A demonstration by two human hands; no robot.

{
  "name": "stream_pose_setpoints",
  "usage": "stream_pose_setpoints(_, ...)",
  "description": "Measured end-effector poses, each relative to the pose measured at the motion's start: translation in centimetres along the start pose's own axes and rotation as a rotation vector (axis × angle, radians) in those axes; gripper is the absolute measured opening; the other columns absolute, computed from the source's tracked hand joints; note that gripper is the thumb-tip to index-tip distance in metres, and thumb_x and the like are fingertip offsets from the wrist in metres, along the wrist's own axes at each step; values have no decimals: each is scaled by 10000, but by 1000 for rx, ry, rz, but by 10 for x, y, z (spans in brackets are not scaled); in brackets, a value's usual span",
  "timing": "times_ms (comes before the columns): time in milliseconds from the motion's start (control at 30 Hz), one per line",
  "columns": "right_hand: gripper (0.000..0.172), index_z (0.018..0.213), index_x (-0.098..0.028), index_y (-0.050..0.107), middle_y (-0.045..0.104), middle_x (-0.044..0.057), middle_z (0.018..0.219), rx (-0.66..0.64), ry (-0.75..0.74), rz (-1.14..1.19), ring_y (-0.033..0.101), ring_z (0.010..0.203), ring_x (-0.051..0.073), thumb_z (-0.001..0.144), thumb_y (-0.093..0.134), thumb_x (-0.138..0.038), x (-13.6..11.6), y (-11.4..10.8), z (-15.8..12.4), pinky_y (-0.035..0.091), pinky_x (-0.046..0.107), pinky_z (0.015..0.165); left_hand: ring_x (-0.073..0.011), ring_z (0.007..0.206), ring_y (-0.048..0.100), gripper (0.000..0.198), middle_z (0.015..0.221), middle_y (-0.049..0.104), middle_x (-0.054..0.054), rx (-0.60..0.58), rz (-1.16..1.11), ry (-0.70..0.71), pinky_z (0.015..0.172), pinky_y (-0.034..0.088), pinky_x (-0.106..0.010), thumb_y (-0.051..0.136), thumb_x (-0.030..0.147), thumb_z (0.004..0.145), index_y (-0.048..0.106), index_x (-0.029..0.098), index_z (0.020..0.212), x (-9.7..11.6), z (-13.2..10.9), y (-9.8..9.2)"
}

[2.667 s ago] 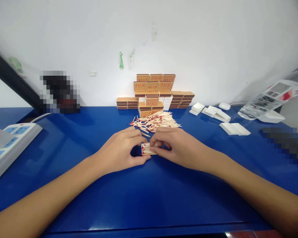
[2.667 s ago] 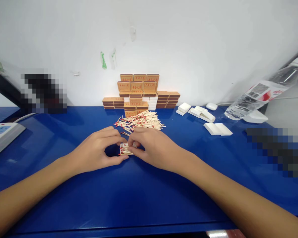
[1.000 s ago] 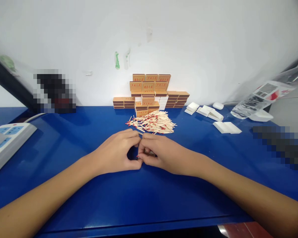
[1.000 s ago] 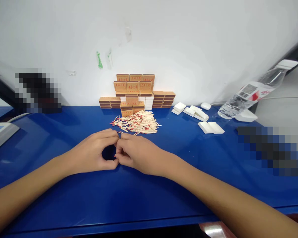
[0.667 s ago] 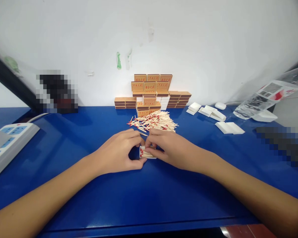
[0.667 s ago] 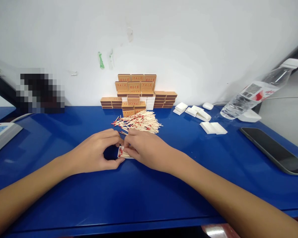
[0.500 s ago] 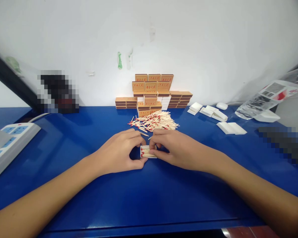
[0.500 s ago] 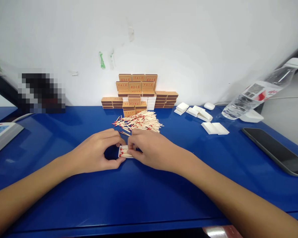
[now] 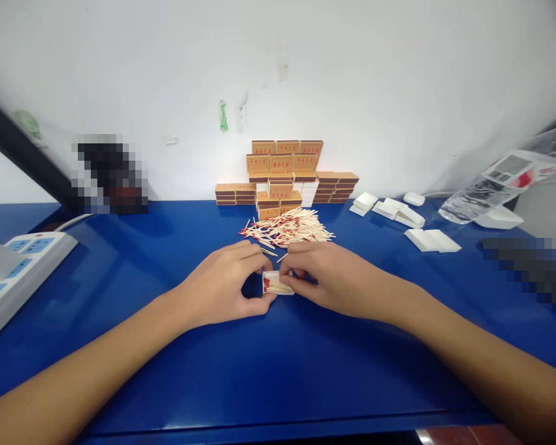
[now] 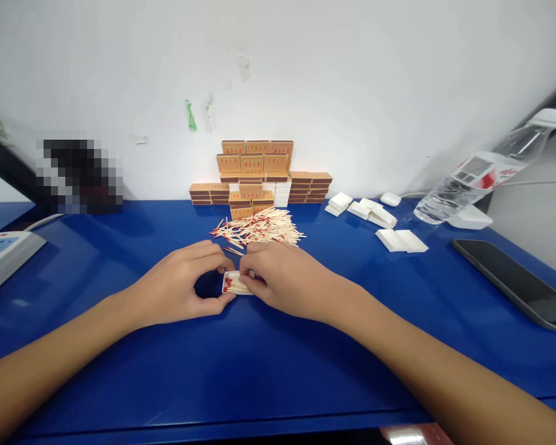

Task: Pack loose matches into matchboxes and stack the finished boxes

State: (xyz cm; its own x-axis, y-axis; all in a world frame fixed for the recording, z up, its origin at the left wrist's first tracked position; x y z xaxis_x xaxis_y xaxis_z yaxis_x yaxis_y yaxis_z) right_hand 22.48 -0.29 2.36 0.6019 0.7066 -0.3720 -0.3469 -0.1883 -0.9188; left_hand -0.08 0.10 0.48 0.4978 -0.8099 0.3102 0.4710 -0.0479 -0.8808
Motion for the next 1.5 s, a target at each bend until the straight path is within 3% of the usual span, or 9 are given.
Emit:
stream_pose_setpoints(200,177,898,-172,711,664,45,917,-46,14,-3,592,784,159,1015,578,-168,0,2,-2,412,300,707,-223,888,636,213,898,680,-30,-45,45,-47,775,507,-352,744,377,899,645,188,905,1,0,1)
stream_pose_setpoints(433,121,874,-185,676,641,9,813,117,38,-14,548,728,150,959,620,-120,7,0,1,374,287,671,-220,885,628,206,896,673,-28,-54,55,-43,777,504,-356,737,377,897,666,186,928,0,0,0)
stream_pose_setpoints(533,77,942,-190,692,645,19,862,177,73,-38,572,788,168,975,639,-145,19,1,3,393,293,705,-218,888,633,204,912,682,-24,-57,50,-44,780,504,-355,747,362,880,693,193,982,1,0,0)
stream_pose_setpoints(667,86,1073,-202,705,626,55,1016,106,68,-48,591,901,200,1006,651,-200,33,8,7,424,310,757,-221,899,634,213,918,682,-27,-74,47,-52,795,506,-359,746,372,875,702,197,990,3,-1,0)
stream_pose_setpoints(933,95,1007,-185,636,597,72,1048,42,54,-78,593,891,202,1055,555,-200,31,16,12,445,323,767,-217,880,629,231,913,678,-25,-76,40,-50,787,505,-359,752,399,880,700,195,976,3,-1,1)
stream_pose_setpoints(1067,105,1023,-180,583,592,104,1111,151,31,-82,592,880,199,1069,492,-205,24,7,11,461,327,768,-223,889,636,234,915,681,-30,-79,39,-54,799,510,-362,756,400,878,702,198,985,3,-1,0)
stream_pose_setpoints(1200,72,1029,-208,578,667,56,998,244,34,59,605,830,189,1050,509,-209,25,0,7,476,321,752,-227,883,638,232,904,684,-34,-77,43,-54,792,513,-366,756,393,875,705,194,983,3,0,0)
stream_pose_setpoints(1367,264,1244,-190,655,716,138,1207,284,-42,-13,654,1103,270,1050,478,-189,25,1,5,505,419,932,-233,901,647,220,916,692,-36,-53,58,-58,801,522,-369,756,375,882,695,188,981,1,1,0)
stream_pose_setpoints(1500,248,1110,-204,744,735,91,1022,325,-14,66,639,893,215,1038,506,-212,16,-1,5,507,360,790,-237,918,659,206,931,705,-39,-7,74,-48,807,533,-369,755,356,888,685,188,985,-1,0,0)
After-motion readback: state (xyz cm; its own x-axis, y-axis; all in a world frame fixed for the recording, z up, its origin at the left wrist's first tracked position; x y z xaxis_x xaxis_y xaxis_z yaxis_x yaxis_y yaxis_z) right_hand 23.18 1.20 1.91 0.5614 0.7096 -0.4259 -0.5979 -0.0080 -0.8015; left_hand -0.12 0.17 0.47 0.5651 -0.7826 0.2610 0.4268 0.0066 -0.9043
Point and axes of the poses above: each hand's wrist, its own z-axis towards the middle knuckle, its own y-axis out of the palm, x = y × z, the point moved 1 cm from there along z, towards the middle knuckle
